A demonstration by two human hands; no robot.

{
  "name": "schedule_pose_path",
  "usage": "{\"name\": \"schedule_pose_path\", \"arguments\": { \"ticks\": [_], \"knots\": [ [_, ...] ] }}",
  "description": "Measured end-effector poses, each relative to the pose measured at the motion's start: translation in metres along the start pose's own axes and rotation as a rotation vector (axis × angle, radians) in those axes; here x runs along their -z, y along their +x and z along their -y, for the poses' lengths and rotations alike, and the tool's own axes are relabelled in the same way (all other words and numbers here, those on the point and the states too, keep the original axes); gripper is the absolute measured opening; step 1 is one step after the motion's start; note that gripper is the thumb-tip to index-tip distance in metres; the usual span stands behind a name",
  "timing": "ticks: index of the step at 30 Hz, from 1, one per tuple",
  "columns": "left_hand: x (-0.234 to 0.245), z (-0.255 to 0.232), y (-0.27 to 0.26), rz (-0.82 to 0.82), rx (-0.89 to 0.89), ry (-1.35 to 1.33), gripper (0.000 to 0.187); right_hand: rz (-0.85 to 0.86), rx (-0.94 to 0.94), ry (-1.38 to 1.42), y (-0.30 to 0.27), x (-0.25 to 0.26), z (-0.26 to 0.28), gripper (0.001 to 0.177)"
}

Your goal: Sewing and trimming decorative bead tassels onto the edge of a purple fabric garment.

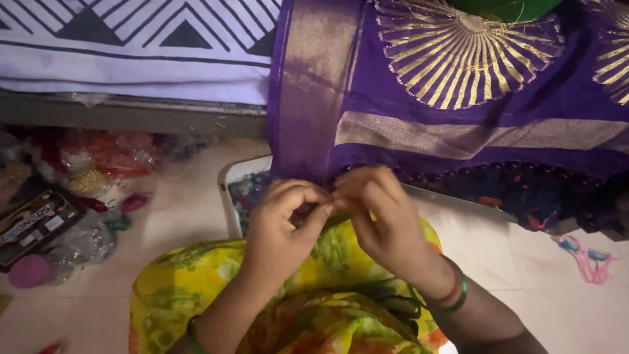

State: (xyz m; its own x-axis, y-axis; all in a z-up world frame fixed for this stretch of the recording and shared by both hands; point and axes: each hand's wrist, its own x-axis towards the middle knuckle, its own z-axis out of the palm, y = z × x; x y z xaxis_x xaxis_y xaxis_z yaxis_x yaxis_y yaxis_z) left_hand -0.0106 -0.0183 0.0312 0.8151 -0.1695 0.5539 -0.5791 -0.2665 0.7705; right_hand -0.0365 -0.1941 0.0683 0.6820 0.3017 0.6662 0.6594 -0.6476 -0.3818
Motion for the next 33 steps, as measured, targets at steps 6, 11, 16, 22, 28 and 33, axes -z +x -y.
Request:
{"name": "schedule_pose_path", "arguments": {
  "ticks": [6,11,16,22,28,33],
  "knots": [
    [0.009,0.009,-0.007,0.050,0.317,-0.352,0.008,0.008,-0.243,0.357,-0.005,-0.019,-0.003,0.039],
    [0.002,0.018,-0.013,0.010,0.388,-0.344,0.006,-0.020,0.251,-0.074,0.001,-0.015,-0.005,0.037],
    [-0.004,0.008,-0.012,-0.111,-0.130,0.261,0.009,-0.010,0.197,-0.137,0.006,-0.013,-0.003,0.033],
    [-0.002,0.008,-0.003,0.024,-0.023,-0.069,0.006,0.034,-0.192,0.320,-0.018,-0.009,-0.023,0.015],
    [0.004,0.005,-0.003,0.133,0.122,-0.355,0.008,0.064,-0.345,0.617,-0.029,-0.003,-0.022,0.018],
    [-0.001,-0.004,-0.003,0.069,-0.010,-0.128,0.010,-0.075,-0.362,0.651,-0.043,-0.009,-0.024,0.007]
  ]
}}
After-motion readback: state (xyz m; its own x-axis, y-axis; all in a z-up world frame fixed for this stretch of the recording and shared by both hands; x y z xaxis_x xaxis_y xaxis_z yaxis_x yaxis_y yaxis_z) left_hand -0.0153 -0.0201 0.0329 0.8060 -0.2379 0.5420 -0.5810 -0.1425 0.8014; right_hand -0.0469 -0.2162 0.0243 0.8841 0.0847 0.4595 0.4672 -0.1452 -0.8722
